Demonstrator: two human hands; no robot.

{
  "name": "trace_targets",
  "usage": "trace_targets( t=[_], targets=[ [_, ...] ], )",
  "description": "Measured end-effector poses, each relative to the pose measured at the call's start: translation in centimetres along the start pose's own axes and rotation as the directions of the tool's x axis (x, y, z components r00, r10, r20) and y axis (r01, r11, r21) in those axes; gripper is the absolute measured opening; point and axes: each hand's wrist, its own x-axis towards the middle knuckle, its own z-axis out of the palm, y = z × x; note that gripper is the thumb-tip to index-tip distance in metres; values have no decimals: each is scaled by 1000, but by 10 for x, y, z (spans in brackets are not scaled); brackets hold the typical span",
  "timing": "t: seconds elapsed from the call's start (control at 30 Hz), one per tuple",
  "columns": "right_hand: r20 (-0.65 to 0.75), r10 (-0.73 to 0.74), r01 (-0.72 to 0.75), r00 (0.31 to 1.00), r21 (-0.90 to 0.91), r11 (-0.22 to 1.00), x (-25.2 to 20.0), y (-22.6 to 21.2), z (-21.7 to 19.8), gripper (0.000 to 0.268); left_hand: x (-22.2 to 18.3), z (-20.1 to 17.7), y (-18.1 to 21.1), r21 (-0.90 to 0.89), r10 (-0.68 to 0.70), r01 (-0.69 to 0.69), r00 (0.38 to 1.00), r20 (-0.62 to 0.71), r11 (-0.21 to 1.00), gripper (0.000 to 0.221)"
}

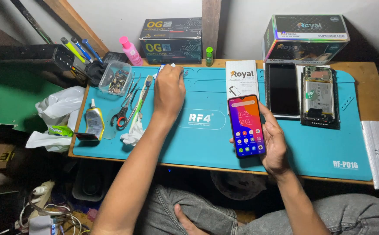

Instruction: A person is sitting on the floor at a repair bench, picking up numerous SIM card trays and placing them into a bubble wrap pouch.

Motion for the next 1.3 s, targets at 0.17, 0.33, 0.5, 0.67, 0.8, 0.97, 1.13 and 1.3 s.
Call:
trace_targets(
  t=[0.17, 0.33, 0.5, 0.67, 0.8, 0.97, 1.13, 1.3],
  targets=[
    [14, -15, 15, 1000, -2, 1000, 2, 2, -2, 83, -8, 7, -6, 83, 138, -140, 990, 29, 987, 17],
    [21, -20, 20, 1000, -8, 1000, 0, 2, -2, 82, -15, 6, -2, 65, 116, -116, 993, 4, 991, 15],
    [13, -17, 17, 1000, -12, 1000, 1, 3, -2, 83, -29, -3, 19, -608, -414, 358, 909, 52, 709, 10],
    [21, -18, 18, 1000, -13, 1000, 2, 3, -2, 82, -70, -21, 53, -776, -524, 515, 802, 286, 365, 14],
    [9, -14, 14, 1000, -26, 1000, 1, 3, -4, 82, -108, -19, 58, -779, -509, 555, 780, 365, 291, 29],
    [-8, -8, 8, 1000, -27, 1000, -2, 1, 2, 81, -125, -30, 70, -772, -520, 572, 765, 380, 278, 29],
    [-23, -10, 9, 1000, -47, 999, -2, 2, 5, 79, -136, -27, 62, -786, -518, 569, 761, 391, 242, 33],
    [-22, -17, 16, 1000, -74, 997, -1, 3, 4, 79, -140, -27, 60, -799, -511, 550, 772, 377, 241, 23]
  ],
)
